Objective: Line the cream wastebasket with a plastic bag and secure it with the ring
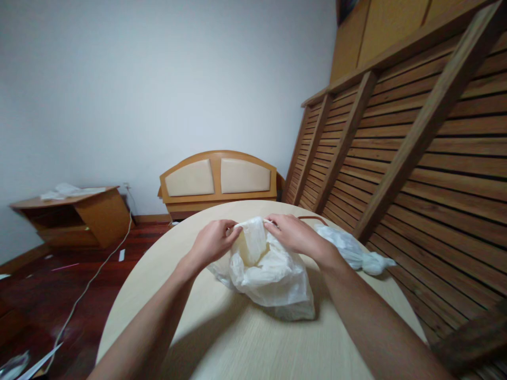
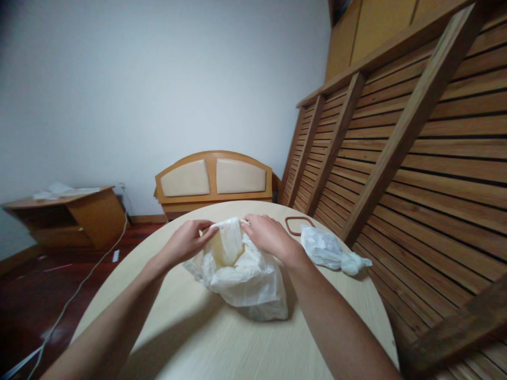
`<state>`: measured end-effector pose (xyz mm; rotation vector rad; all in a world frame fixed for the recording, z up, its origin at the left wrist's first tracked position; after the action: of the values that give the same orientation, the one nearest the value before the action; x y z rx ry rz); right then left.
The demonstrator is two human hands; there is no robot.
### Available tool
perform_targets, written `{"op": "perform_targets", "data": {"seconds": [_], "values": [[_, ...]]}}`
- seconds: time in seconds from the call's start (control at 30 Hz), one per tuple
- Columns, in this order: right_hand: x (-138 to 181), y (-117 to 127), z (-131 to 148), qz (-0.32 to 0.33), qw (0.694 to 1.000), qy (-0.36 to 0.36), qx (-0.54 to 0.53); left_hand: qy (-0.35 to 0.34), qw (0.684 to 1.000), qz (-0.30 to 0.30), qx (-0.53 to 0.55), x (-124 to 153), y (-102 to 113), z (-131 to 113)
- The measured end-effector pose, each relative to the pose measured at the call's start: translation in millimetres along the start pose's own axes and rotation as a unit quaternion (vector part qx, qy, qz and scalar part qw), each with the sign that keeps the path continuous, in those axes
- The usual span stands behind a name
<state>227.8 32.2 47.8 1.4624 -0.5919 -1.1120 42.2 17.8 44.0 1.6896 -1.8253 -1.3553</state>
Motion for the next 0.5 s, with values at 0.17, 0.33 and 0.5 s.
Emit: {"op": "perform_targets", "data": {"seconds": [0.17,0.33,0.5], "values": [[1,3,1,0.004,0.999,-0.025,0.031,0.018,0.999,0.030,0.011,0,-1,2],[5,11,9,-0.024,0.999,-0.033,0.026,0.006,0.998,-0.012,0.065,5,2,1],[7,17,18,-0.032,0.999,-0.009,-0.003,-0.085,0.991,-0.054,0.091,7,1,-15]]}}
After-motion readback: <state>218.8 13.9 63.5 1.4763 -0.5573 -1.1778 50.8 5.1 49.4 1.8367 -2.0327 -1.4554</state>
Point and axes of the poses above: each hand's wrist, its own x-axis away from the middle knuckle, its own y-axis out of the back of the hand, z = x × y, the point moved 6 cm from there along -x, towards the middle knuckle, and after that the axes turned 12 degrees about x, right-handed, at the moved point
